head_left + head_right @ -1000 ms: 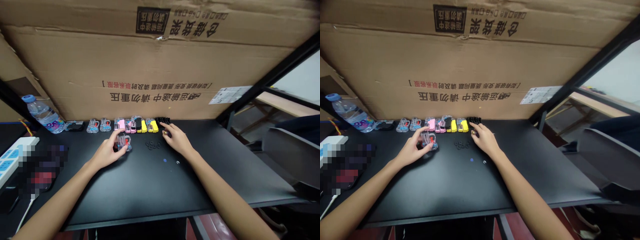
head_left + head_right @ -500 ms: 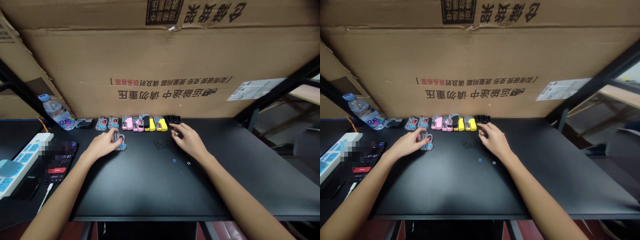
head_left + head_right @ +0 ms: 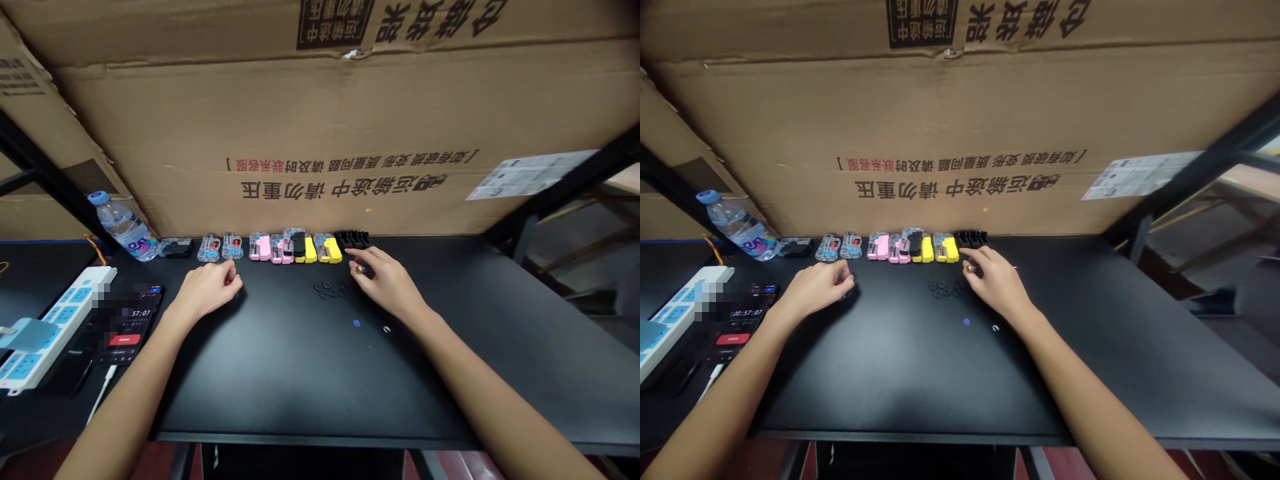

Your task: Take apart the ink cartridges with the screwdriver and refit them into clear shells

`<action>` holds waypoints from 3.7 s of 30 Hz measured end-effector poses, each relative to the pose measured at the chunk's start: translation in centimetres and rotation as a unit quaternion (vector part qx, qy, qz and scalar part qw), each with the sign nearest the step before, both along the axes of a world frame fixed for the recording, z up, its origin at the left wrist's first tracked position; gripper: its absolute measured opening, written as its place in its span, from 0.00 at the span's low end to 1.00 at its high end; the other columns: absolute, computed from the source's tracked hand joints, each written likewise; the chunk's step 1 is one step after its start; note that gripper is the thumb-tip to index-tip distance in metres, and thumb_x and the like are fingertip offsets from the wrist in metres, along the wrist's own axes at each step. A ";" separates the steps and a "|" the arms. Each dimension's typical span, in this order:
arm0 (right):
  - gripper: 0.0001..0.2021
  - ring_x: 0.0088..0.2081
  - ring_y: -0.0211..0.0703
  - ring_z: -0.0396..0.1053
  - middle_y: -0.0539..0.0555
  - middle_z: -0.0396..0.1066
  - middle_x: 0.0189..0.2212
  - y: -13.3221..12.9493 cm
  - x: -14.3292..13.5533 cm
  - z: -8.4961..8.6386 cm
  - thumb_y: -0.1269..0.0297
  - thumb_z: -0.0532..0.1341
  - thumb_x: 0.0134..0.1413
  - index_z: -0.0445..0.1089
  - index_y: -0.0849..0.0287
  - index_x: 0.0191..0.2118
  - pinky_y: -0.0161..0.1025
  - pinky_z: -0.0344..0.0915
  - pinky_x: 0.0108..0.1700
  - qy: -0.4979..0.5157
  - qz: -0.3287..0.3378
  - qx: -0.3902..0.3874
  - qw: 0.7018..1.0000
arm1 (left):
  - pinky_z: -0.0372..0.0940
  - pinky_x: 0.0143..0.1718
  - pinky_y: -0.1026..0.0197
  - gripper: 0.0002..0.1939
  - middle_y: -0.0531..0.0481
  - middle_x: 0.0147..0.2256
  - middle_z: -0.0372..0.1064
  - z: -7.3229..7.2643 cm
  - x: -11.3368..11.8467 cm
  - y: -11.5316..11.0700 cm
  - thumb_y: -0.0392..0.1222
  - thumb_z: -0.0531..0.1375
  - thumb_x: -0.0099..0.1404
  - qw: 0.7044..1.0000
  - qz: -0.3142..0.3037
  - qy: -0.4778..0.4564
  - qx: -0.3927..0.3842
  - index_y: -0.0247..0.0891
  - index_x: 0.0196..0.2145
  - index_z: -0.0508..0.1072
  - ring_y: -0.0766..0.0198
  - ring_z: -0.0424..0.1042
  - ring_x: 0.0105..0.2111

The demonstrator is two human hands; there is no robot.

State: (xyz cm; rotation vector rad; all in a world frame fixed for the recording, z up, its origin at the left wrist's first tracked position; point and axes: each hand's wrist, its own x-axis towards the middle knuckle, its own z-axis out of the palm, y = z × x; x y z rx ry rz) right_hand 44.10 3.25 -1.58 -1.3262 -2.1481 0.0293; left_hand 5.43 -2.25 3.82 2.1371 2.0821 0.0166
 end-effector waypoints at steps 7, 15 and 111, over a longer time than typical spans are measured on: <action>0.18 0.43 0.54 0.78 0.59 0.77 0.40 0.1 0.2 -0.3 0.64 0.58 0.67 0.77 0.57 0.57 0.49 0.74 0.45 -0.004 0.002 -0.004 1.000 | 0.66 0.39 0.51 0.13 0.39 0.40 0.80 -0.3 -1.4 0.5 0.48 0.53 0.70 0.994 0.072 0.080 0.014 0.42 0.39 0.75 0.40 0.81 0.41; 0.17 0.42 0.55 0.78 0.59 0.78 0.40 0.0 -0.2 0.0 0.63 0.58 0.68 0.78 0.58 0.56 0.50 0.75 0.44 -0.006 0.007 0.012 1.000 | 0.63 0.36 0.56 0.10 0.43 0.37 0.80 -1.3 -2.2 1.1 0.46 0.54 0.72 0.994 0.062 0.054 0.078 0.42 0.37 0.73 0.48 0.80 0.37; 0.14 0.24 0.37 0.67 0.49 0.69 0.26 -5.9 -7.8 2.1 0.53 0.68 0.63 0.75 0.57 0.32 0.37 0.64 0.29 0.401 0.116 -0.334 0.845 | 0.62 0.48 0.55 0.21 0.53 0.40 0.83 -5.5 4.7 -1.0 0.54 0.77 0.60 0.877 -0.253 -0.409 0.020 0.44 0.46 0.82 0.58 0.79 0.40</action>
